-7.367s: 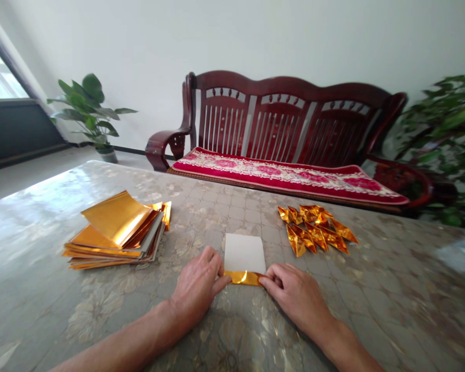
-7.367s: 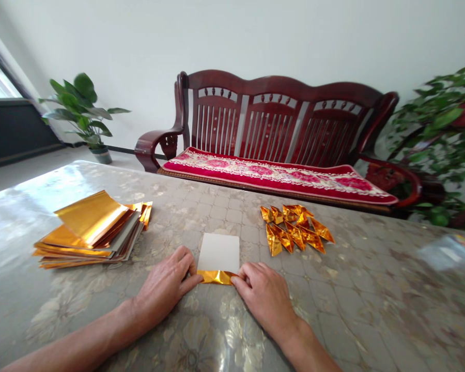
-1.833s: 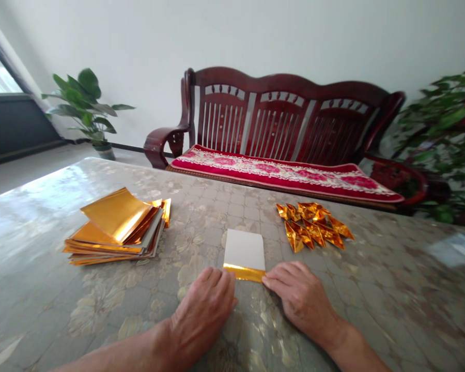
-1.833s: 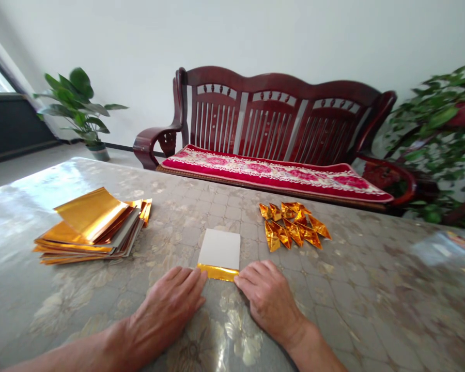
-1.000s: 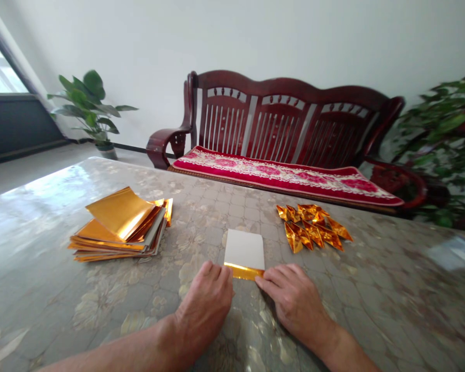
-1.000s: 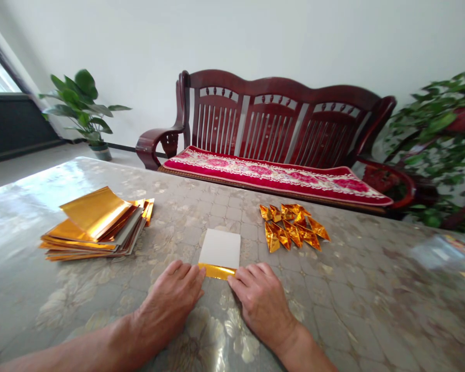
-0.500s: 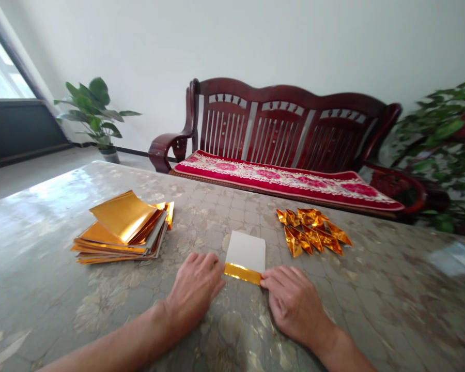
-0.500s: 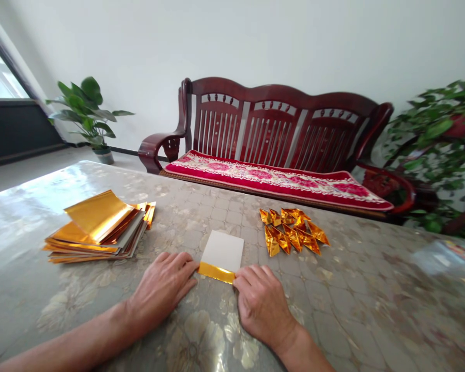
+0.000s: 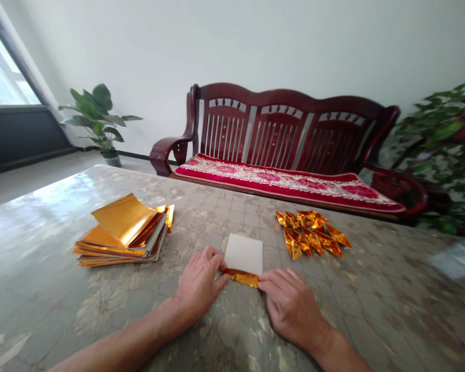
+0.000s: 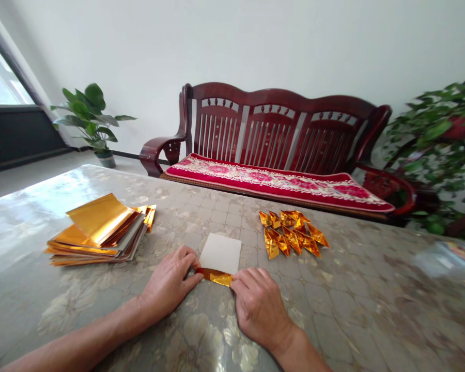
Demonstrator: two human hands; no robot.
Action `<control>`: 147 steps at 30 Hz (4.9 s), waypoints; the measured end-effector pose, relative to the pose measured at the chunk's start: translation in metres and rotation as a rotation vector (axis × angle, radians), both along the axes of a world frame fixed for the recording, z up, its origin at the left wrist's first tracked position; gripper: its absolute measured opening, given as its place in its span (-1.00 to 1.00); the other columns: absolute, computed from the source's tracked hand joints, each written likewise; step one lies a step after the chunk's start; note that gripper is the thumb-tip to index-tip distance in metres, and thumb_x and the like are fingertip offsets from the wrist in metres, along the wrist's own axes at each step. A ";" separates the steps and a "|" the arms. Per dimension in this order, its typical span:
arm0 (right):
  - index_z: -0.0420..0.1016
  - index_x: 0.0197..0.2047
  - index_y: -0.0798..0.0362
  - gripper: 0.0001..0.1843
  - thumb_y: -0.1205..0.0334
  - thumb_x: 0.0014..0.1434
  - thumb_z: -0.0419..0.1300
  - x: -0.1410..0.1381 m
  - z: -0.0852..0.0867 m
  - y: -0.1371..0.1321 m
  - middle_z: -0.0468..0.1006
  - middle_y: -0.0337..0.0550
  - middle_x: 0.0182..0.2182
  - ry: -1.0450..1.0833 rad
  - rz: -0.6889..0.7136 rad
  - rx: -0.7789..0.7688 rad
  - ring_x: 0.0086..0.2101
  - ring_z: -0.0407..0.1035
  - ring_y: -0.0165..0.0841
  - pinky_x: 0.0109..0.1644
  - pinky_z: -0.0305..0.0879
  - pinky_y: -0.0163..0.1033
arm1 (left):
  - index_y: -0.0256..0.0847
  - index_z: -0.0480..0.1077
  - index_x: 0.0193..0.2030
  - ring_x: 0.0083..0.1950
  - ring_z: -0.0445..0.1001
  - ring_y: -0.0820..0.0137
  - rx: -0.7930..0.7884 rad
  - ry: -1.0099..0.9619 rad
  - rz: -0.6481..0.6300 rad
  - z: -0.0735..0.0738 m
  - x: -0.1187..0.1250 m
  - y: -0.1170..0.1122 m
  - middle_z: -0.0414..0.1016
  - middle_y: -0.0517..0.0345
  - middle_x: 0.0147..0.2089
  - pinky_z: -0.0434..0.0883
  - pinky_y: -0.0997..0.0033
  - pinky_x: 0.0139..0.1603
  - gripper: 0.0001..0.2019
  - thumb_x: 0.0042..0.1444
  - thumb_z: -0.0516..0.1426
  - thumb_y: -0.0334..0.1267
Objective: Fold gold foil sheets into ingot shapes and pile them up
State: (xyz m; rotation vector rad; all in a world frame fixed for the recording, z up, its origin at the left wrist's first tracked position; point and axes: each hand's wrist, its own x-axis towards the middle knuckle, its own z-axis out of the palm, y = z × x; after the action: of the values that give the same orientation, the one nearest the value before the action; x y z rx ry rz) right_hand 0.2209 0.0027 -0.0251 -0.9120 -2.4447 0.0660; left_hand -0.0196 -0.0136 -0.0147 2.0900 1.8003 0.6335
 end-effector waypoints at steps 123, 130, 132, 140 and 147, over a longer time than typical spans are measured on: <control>0.39 -0.49 -0.01 -0.72 0.10 0.21 0.25 -0.016 0.001 0.027 0.50 -0.27 -0.43 -0.051 -0.451 -0.258 -0.30 0.35 -0.31 -0.27 0.08 -0.25 | -0.14 0.49 -0.47 -0.28 0.49 0.26 -0.039 0.270 -0.027 0.007 0.003 0.020 0.59 0.13 -0.39 0.11 0.32 -0.28 -0.65 0.24 0.09 -0.03; 0.40 -0.50 -0.02 -0.71 0.08 0.21 0.24 -0.017 0.002 0.028 0.50 -0.26 -0.43 -0.047 -0.450 -0.259 -0.30 0.34 -0.31 -0.29 0.06 -0.25 | -0.15 0.50 -0.46 -0.27 0.50 0.25 -0.040 0.301 -0.030 0.011 0.003 0.020 0.60 0.10 -0.38 0.13 0.31 -0.27 -0.65 0.24 0.08 -0.03; 0.40 -0.49 -0.02 -0.72 0.09 0.21 0.24 -0.017 0.002 0.028 0.50 -0.26 -0.43 -0.047 -0.448 -0.259 -0.31 0.34 -0.31 -0.29 0.07 -0.25 | -0.16 0.50 -0.45 -0.26 0.51 0.24 -0.044 0.312 -0.031 0.011 0.003 0.020 0.60 0.09 -0.36 0.14 0.31 -0.26 -0.65 0.24 0.09 -0.03; 0.39 -0.49 -0.02 -0.73 0.12 0.23 0.23 -0.016 0.002 0.027 0.50 -0.26 -0.43 -0.051 -0.429 -0.235 -0.30 0.35 -0.30 -0.26 0.09 -0.24 | -0.17 0.53 -0.41 -0.20 0.52 0.20 -0.027 0.362 -0.056 0.013 0.005 0.019 0.61 0.03 -0.32 0.21 0.28 -0.19 -0.64 0.27 0.06 -0.02; 0.36 -0.50 -0.02 -0.71 0.12 0.24 0.22 -0.016 -0.002 0.027 0.48 -0.26 -0.44 -0.051 -0.426 -0.188 -0.32 0.34 -0.30 -0.27 0.08 -0.24 | -0.18 0.54 -0.39 -0.19 0.53 0.19 -0.034 0.376 -0.057 0.014 0.006 0.018 0.62 0.01 -0.31 0.24 0.28 -0.15 -0.65 0.28 0.07 -0.05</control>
State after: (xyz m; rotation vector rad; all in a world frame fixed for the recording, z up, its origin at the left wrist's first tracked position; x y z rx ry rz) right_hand 0.2046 0.0300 -0.0275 -1.5144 -2.2628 0.1224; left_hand -0.0132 0.0043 -0.0005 2.3485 1.9120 0.1999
